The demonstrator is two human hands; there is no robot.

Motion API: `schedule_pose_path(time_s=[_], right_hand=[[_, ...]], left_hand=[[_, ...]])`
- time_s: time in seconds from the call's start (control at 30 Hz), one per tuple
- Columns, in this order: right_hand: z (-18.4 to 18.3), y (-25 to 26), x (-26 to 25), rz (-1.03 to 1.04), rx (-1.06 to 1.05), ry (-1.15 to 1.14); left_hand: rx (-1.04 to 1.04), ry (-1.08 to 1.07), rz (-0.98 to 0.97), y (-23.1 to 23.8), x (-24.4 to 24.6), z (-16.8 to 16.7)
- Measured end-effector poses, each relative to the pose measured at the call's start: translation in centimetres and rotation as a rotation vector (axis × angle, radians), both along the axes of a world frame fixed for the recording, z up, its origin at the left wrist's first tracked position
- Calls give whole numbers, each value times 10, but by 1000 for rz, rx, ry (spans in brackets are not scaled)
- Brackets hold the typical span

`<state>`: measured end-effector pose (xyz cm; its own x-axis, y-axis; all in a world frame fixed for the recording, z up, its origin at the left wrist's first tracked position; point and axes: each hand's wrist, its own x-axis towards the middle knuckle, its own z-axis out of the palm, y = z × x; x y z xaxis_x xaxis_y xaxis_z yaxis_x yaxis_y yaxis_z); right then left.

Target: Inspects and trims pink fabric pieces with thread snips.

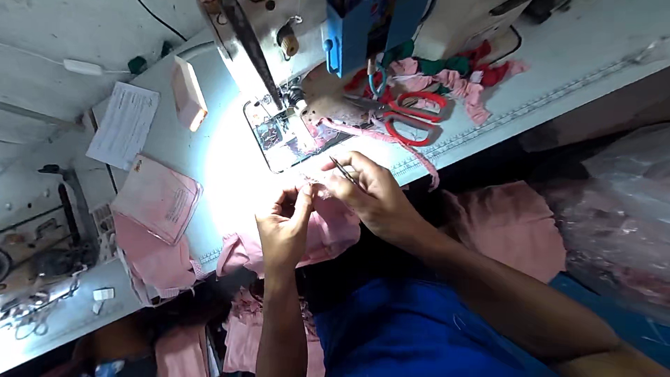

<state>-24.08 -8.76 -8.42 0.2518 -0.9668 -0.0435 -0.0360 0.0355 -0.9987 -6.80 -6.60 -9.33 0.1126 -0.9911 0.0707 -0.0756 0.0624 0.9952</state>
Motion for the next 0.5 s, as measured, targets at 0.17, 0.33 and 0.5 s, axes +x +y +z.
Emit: schedule_pose_path(time_s=[0.17,0.33,0.5], right_hand=[[-4,20,-3,58,-57,140],[-6,18,3,1,-61,305],[-6,17,7,-45,-106,355]], left_hand=[[-9,11,20,-2,-3,2],[-25,-17,10,-1,-6,3],[-33,-31,9,-1,-8,2]])
